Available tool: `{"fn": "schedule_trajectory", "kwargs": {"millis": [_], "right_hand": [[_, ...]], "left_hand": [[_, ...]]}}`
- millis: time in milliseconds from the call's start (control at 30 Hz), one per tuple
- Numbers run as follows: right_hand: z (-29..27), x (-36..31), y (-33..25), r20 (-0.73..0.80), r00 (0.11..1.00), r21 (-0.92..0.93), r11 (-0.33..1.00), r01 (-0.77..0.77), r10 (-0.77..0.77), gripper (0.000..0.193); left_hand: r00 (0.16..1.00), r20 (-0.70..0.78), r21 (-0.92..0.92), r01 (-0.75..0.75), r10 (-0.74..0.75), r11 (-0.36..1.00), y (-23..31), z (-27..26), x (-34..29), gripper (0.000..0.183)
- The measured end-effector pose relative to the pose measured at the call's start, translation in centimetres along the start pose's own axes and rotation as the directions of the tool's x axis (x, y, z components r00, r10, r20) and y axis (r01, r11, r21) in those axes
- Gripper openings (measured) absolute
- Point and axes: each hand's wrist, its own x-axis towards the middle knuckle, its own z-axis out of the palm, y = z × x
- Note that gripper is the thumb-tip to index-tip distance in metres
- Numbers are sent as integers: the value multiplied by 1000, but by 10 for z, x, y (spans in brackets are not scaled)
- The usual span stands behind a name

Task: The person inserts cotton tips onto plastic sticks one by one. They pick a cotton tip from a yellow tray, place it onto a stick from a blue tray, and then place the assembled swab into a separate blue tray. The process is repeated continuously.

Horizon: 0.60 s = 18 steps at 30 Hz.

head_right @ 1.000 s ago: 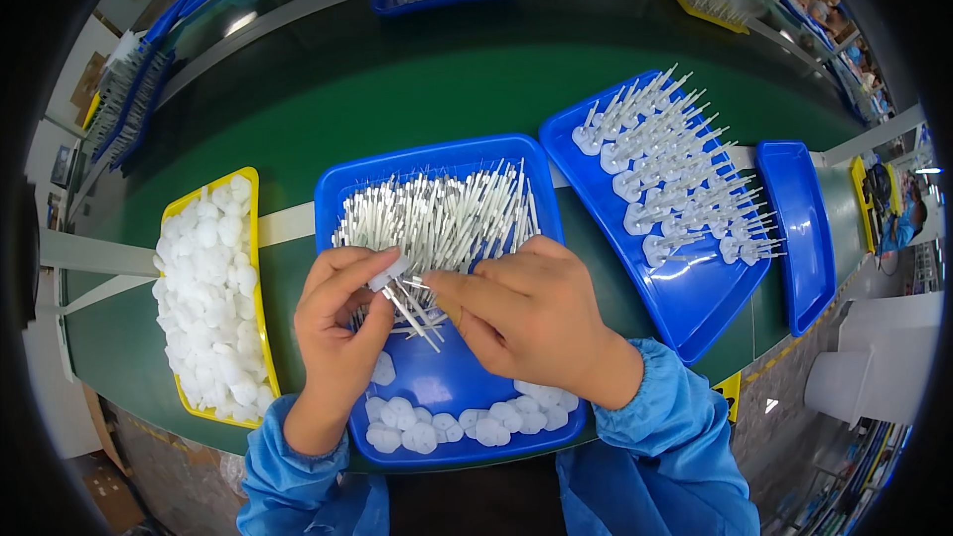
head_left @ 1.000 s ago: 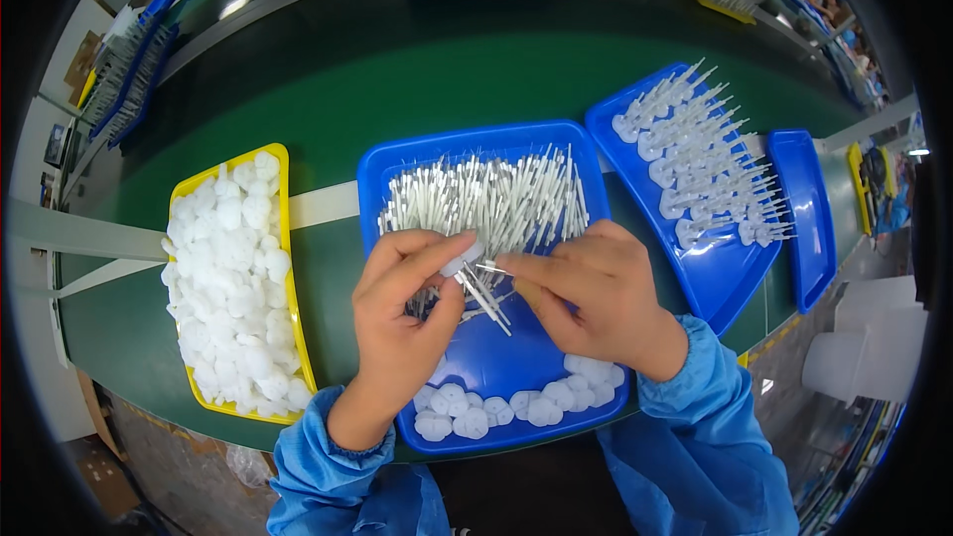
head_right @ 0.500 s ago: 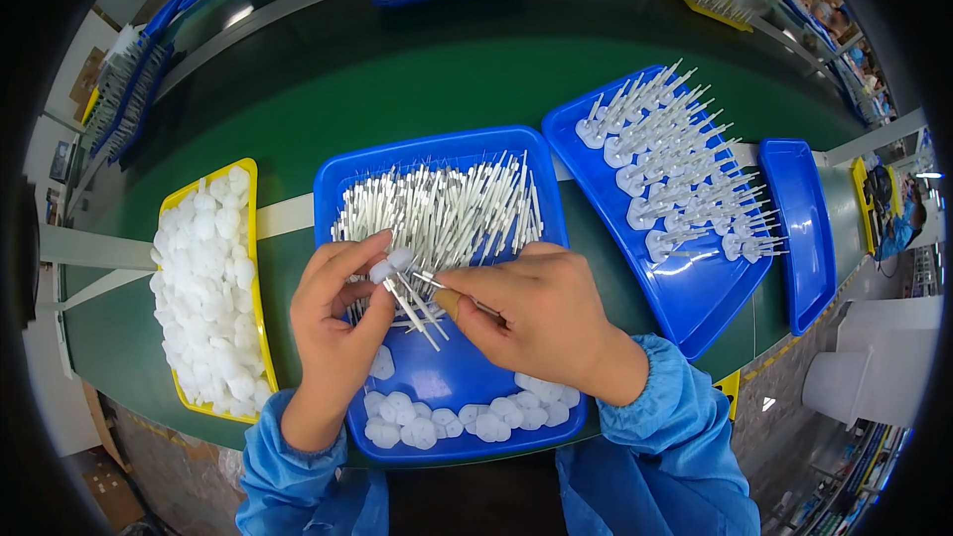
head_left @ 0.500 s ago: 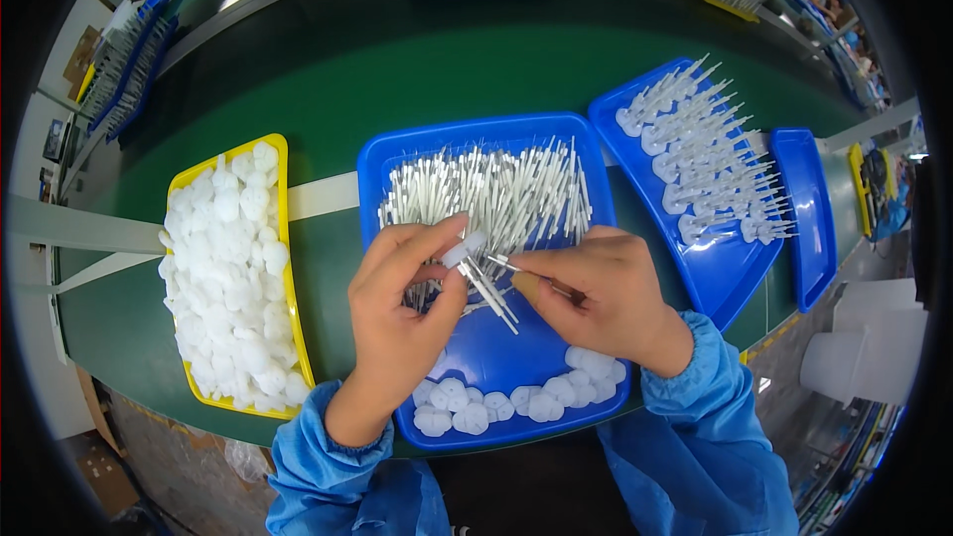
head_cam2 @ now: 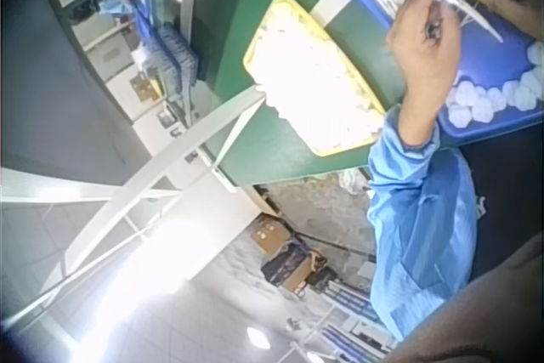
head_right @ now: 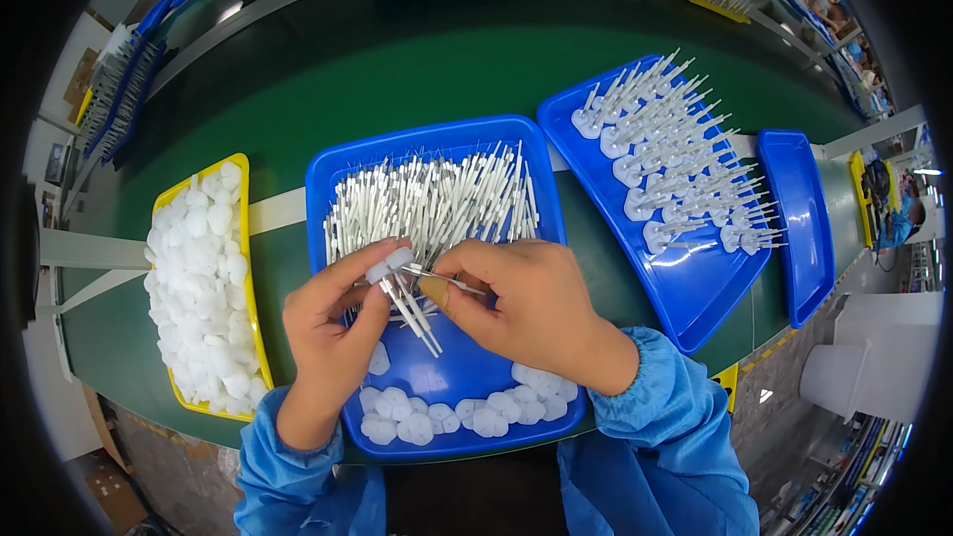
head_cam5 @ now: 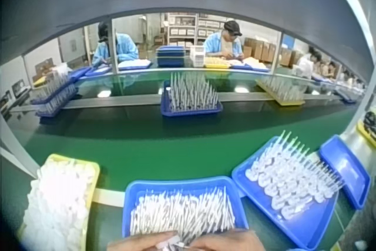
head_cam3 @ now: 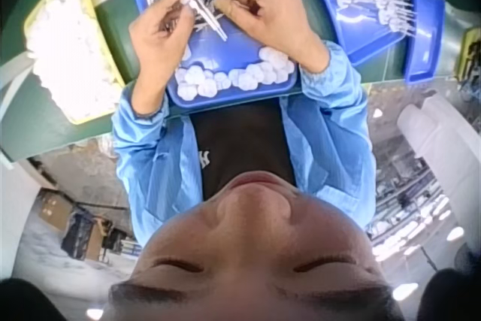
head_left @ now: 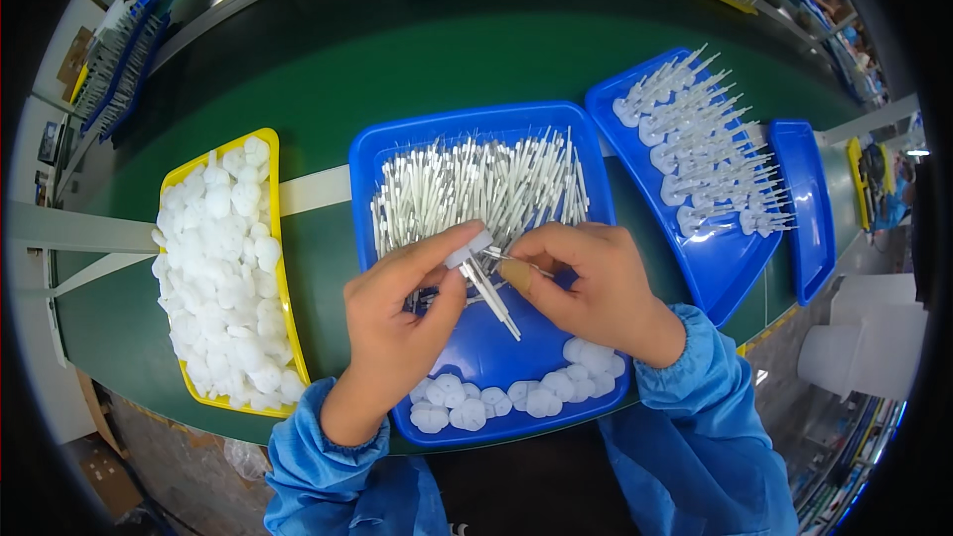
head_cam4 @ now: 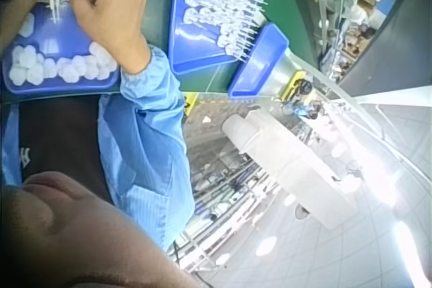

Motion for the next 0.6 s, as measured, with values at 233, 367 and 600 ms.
{"fn": "schedule_trajectory", "kwargs": {"millis": [233,367,600], "right_hand": [[2,0,0,33,997,147,987,-70,66,11],[-3,0,-6,157,947,256,914,-314,281,10],[5,1,3,-98,975,-136,974,183,-197,9]], "left_hand": [[980,-3,212,-193,198,958,-4,1,7,48],[976,17,287,-212,217,934,1,5,7,46],[945,19,392,-307,326,867,2,3,4,48]]}}
